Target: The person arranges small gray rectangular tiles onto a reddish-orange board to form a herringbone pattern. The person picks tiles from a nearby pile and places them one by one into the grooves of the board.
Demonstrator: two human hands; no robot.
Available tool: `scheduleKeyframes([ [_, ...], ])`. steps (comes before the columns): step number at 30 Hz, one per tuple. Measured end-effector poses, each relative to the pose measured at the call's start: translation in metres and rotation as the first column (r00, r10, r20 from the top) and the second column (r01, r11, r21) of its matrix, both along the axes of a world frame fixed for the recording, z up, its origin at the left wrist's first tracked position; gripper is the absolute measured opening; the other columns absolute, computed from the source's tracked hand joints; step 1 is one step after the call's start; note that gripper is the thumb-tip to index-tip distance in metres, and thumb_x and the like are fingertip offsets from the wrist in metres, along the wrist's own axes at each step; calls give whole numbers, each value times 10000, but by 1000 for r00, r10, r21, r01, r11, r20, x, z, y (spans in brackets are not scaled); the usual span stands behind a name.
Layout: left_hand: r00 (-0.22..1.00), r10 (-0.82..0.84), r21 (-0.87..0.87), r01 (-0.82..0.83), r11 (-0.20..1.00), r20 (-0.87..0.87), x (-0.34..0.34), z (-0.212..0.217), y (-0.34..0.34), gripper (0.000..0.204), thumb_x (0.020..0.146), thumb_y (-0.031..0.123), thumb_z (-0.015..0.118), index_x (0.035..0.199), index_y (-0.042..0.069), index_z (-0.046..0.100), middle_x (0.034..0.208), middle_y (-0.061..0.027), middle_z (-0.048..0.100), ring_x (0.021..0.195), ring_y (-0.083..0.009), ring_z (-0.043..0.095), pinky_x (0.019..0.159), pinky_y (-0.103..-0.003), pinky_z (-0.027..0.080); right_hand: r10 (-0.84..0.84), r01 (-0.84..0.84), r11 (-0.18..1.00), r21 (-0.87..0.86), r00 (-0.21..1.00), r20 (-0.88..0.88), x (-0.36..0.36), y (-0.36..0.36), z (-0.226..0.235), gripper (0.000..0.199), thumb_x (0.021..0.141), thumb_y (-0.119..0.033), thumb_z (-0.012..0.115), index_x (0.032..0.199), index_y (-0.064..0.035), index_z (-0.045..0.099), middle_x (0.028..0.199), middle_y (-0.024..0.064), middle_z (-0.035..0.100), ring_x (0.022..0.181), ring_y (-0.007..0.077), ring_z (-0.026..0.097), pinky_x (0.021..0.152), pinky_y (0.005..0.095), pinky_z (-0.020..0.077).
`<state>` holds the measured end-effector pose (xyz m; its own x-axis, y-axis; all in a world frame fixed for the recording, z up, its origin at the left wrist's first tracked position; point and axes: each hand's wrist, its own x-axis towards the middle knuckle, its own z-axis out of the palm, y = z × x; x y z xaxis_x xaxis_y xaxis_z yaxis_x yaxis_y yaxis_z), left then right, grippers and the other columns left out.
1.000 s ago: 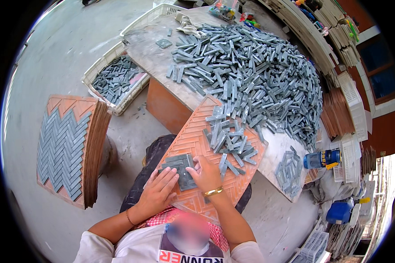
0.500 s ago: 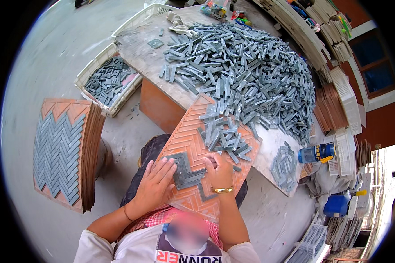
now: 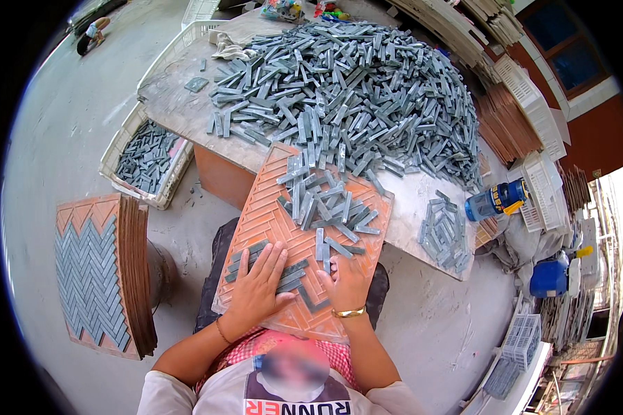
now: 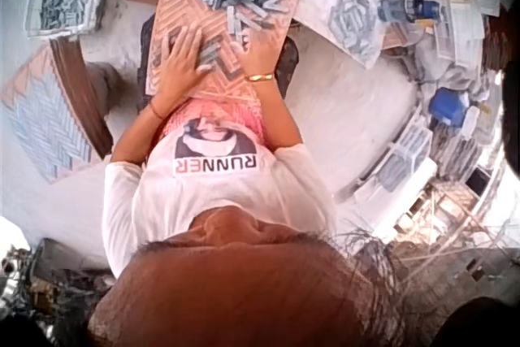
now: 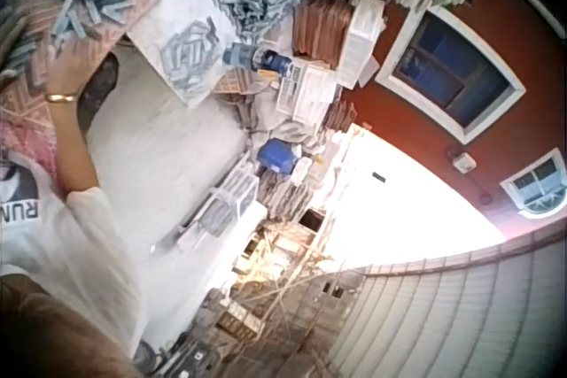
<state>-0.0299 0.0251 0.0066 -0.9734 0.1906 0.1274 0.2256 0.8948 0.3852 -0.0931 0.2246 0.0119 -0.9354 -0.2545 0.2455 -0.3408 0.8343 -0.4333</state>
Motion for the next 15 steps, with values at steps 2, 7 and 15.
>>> scheduleKeyframes([
  [2, 1000, -9, -29, 10, 1000, 19, 7, -1, 1, 825, 811, 559, 523, 1392, -3, 361, 1467, -135, 341, 1378, -277, 279, 1119, -532, 96, -27, 37, 990, -134, 997, 77, 3, 3, -2, 218, 732, -118, 745, 888, -24, 626, 721, 73, 620, 606, 159, 609, 563, 285, 490],
  [7, 995, -66, -109, 75, 991, 79, 35, -7, -1, 792, 819, 540, 527, 1390, 14, 374, 1469, -136, 340, 1372, -284, 285, 1116, -538, 87, 88, 68, 897, -436, 941, 327, 23, 15, 0, 230, 748, -104, 692, 950, -24, 616, 780, 108, 629, 615, 231, 607, 568, 341, 475],
  [15, 995, -67, -101, 74, 992, 71, 36, -5, 2, 795, 798, 513, 568, 1386, 12, 378, 1467, -137, 343, 1375, -289, 280, 1120, -533, 79, 131, -63, 962, -266, 960, 249, 41, 5, 8, 222, 771, -56, 626, 992, -38, 631, 844, 112, 651, 708, 258, 627, 624, 344, 495],
])
